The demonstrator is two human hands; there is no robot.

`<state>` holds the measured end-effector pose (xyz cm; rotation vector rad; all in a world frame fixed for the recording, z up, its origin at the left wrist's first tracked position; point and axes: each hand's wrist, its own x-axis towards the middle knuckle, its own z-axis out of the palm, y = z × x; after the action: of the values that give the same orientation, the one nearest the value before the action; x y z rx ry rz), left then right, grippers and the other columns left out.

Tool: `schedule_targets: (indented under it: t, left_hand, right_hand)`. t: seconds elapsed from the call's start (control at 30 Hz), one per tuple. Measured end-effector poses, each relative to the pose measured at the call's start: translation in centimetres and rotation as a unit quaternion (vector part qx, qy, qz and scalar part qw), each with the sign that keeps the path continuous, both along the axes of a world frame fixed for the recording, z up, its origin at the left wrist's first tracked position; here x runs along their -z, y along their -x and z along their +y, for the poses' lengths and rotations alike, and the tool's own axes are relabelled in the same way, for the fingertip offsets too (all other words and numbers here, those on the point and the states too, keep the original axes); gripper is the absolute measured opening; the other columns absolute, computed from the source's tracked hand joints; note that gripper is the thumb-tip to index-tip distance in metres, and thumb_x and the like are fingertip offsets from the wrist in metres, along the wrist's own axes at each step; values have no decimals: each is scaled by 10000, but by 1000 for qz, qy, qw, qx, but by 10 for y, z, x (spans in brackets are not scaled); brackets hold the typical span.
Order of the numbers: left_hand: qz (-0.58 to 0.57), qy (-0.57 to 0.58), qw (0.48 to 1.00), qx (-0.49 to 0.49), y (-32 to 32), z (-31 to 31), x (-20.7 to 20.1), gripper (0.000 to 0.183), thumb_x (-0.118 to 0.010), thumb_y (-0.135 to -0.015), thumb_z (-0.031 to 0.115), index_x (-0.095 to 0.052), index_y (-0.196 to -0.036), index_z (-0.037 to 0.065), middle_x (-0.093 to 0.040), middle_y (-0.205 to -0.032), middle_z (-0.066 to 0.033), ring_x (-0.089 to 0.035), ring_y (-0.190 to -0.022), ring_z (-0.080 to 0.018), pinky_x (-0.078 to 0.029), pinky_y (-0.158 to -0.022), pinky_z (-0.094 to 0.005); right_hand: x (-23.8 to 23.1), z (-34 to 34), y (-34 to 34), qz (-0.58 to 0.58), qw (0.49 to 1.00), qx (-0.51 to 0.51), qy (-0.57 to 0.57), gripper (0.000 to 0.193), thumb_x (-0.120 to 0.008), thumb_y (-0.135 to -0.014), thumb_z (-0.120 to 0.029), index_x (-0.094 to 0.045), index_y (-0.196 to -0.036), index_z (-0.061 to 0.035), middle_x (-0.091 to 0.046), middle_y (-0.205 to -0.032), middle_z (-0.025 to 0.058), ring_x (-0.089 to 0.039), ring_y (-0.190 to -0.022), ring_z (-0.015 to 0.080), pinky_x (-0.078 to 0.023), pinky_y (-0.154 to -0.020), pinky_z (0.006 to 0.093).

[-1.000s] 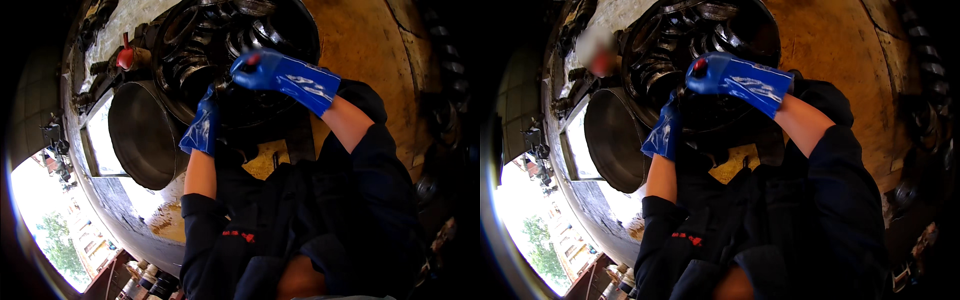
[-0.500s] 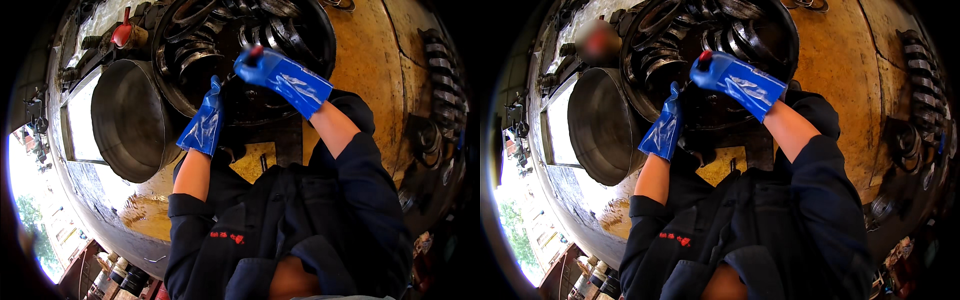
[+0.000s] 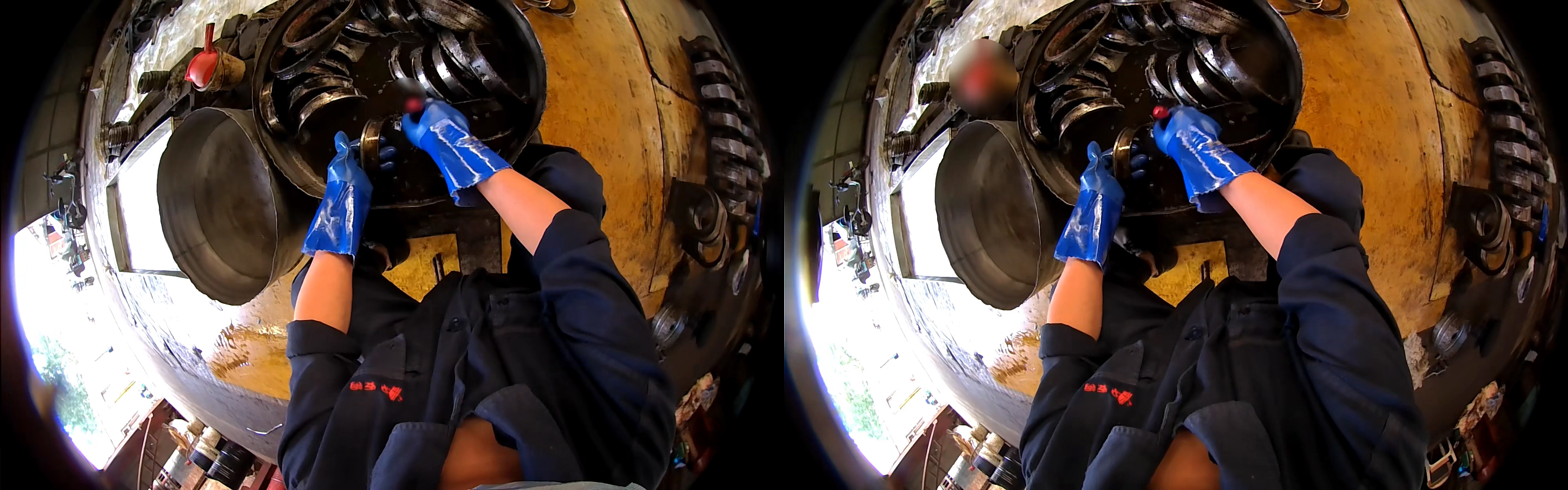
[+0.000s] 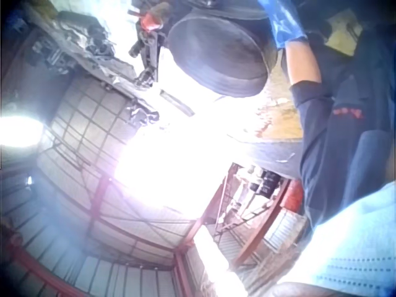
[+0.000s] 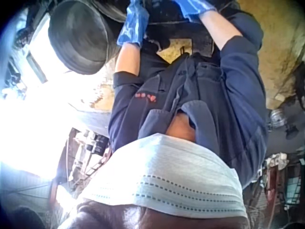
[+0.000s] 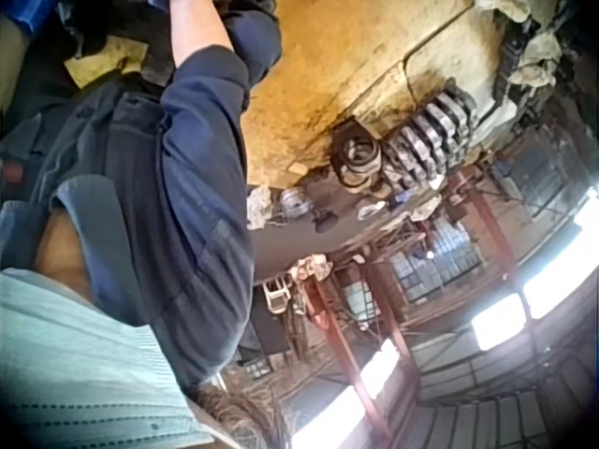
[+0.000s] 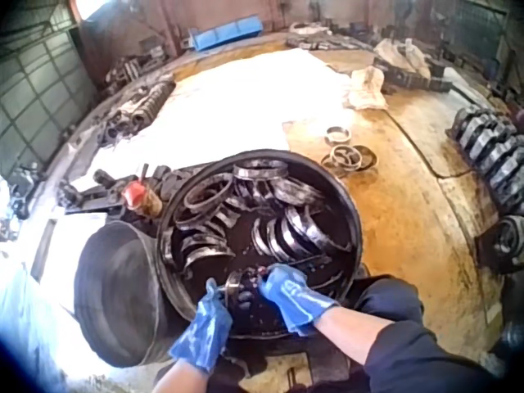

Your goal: The person cleans oily metal rings using a red handheld tool and places them into a large metal container.

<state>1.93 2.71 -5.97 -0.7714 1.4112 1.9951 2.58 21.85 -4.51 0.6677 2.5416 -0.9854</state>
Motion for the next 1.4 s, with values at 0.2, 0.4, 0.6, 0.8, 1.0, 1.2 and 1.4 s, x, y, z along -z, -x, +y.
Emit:
schedule_targets:
  t: [0.2, 0.4, 0.6, 0.8, 1.0, 1.2, 1.4]
  left_hand:
    - [-61, -232, 965, -108, 15, 5, 22, 505, -453, -1076, 391, -527, -1350, -27, -654, -1248, -223, -652, -1075, -415, -553, -937, -536]
    - [-58, -139, 979, -138, 20, 33, 40, 462, -508, -1051, 419, -577, -1337, 63, -639, -1299, -144, -625, -1135, -361, -498, -1020, -528]
    - [31, 106, 994, 3, 27, -5, 60, 476, -466, -1066, 373, -549, -1338, -9, -617, -1334, -191, -589, -1199, -385, -469, -1068, -490]
    - [-104, -115, 970, -186, 27, 17, 13, 447, -336, -1081, 301, -531, -1316, -26, -603, -1340, -261, -594, -1207, -443, -455, -1052, -591]
    - [-108, -76, 973, -187, 31, 6, 13, 438, -324, -1084, 334, -564, -1265, 16, -661, -1276, -222, -627, -1150, -426, -437, -1044, -566]
    - [-112, -114, 966, -202, 39, -3, 19, 450, -304, -1079, 329, -605, -1189, 13, -679, -1256, -193, -645, -1128, -397, -450, -1040, -542]
    - [-85, -121, 965, -215, 44, -16, 25, 463, -312, -1051, 290, -600, -1229, -25, -670, -1272, -208, -652, -1140, -375, -475, -1040, -516]
  right_hand:
    - [-37, 13, 10, 44, 996, 13, 72, 387, -644, -858, -457, -759, -991, -113, -748, -992, 136, -714, -961, 314, -555, -899, 388]
    - [-32, 3, -12, 304, 940, -116, 104, 146, -694, -850, -323, -744, -906, -198, -738, -956, 64, -707, -874, 305, -573, -772, 396]
    - [-43, 5, -39, 415, 863, -272, 94, 114, -721, -812, -237, -689, -897, -169, -718, -907, 73, -700, -862, 324, -572, -722, 429]
    - [-33, 30, -73, 350, 858, -356, 123, 240, -733, -768, -26, -675, -987, -105, -706, -924, 115, -688, -788, 338, -561, -659, 399]
    - [-29, 28, -70, 344, 842, -410, 68, 149, -715, -769, -76, -673, -908, -110, -692, -850, 108, -682, -751, 342, -552, -633, 415]
    - [5, 34, -74, 291, 868, -402, 0, 135, -713, -756, -192, -684, -868, -123, -687, -809, 96, -687, -751, 353, -552, -643, 463]
    - [7, 30, -52, 170, 900, -392, -88, 219, -701, -764, -343, -719, -853, -144, -720, -887, 116, -704, -848, 358, -562, -717, 469]
